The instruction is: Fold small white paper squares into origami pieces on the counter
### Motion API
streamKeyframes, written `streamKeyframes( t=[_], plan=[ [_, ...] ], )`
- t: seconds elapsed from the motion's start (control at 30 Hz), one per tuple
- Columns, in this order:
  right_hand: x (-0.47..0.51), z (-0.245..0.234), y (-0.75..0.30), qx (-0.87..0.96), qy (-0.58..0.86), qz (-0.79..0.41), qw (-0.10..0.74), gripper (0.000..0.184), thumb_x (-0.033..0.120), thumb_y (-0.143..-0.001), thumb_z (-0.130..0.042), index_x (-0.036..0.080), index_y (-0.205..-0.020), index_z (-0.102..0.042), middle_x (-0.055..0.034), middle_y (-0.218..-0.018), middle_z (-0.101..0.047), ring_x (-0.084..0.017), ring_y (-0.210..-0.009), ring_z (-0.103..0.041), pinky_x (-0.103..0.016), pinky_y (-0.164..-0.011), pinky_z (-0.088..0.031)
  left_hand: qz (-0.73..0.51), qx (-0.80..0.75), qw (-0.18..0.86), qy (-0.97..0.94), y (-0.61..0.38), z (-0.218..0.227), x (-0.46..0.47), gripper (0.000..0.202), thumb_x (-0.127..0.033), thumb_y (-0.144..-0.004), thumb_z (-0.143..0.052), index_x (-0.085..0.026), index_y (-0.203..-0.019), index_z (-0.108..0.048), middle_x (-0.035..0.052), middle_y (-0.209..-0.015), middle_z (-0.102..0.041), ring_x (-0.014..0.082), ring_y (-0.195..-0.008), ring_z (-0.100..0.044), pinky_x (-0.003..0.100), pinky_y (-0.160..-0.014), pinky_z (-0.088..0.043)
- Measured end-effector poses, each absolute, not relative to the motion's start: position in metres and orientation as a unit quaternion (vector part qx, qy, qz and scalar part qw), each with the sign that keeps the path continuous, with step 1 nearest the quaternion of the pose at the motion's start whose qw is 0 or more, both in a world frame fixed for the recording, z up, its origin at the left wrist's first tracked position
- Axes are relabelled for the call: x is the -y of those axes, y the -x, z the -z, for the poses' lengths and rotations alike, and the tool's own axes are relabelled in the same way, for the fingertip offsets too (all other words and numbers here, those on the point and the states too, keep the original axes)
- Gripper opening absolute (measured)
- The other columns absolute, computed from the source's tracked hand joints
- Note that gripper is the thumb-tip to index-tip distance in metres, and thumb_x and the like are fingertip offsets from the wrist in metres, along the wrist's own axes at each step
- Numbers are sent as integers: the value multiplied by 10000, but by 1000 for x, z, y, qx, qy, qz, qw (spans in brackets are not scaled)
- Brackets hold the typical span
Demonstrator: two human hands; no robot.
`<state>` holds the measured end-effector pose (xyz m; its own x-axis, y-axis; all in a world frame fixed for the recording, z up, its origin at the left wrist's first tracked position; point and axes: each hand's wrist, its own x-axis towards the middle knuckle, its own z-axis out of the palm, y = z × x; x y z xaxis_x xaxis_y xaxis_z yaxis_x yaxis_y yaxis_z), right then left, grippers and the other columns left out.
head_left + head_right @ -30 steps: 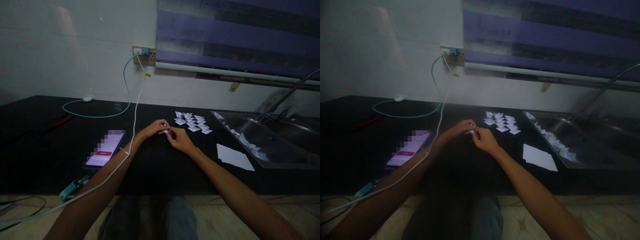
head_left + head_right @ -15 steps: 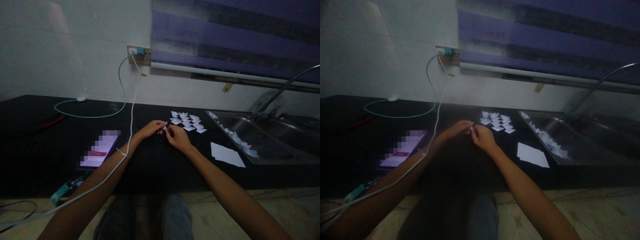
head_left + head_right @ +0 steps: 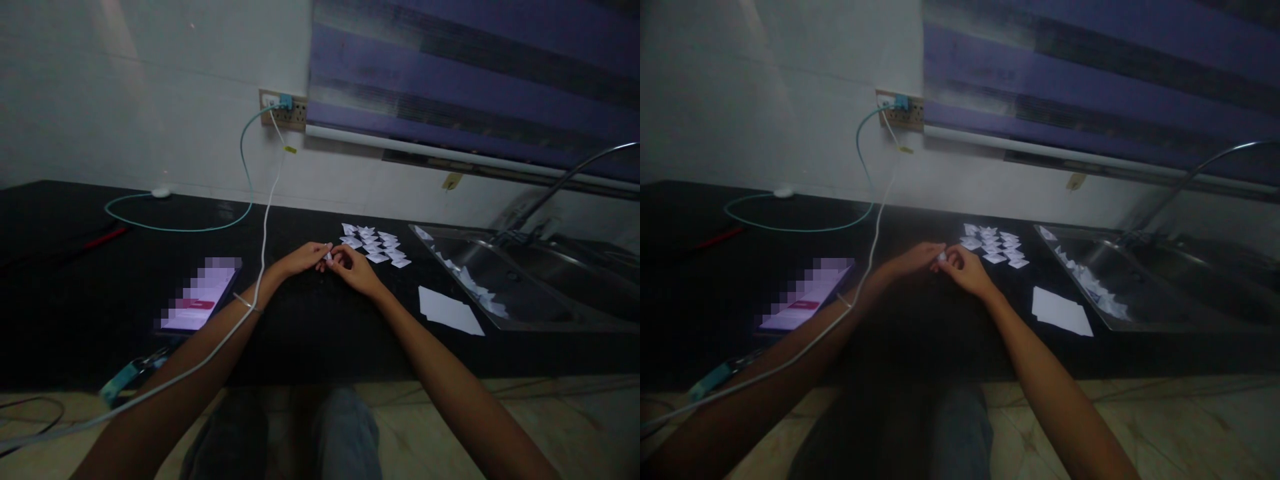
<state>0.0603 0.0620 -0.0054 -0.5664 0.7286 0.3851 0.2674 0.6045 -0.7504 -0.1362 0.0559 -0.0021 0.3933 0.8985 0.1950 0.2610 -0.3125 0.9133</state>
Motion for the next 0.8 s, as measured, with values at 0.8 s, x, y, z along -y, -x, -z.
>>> streamKeyframes(
  t=[0.8],
  plan=[
    [-66, 12, -58, 776, 279, -406, 394, 466, 364, -806, -722, 162, -1220, -648, -11, -781, -653, -151, -664, -593, -298, -617, -501, -389, -392, 414, -724, 132, 16, -63, 540, -509, -1051, -291, -153, -758, -572, 7, -626, -550, 99, -549, -474, 230, -555, -398]
  ],
)
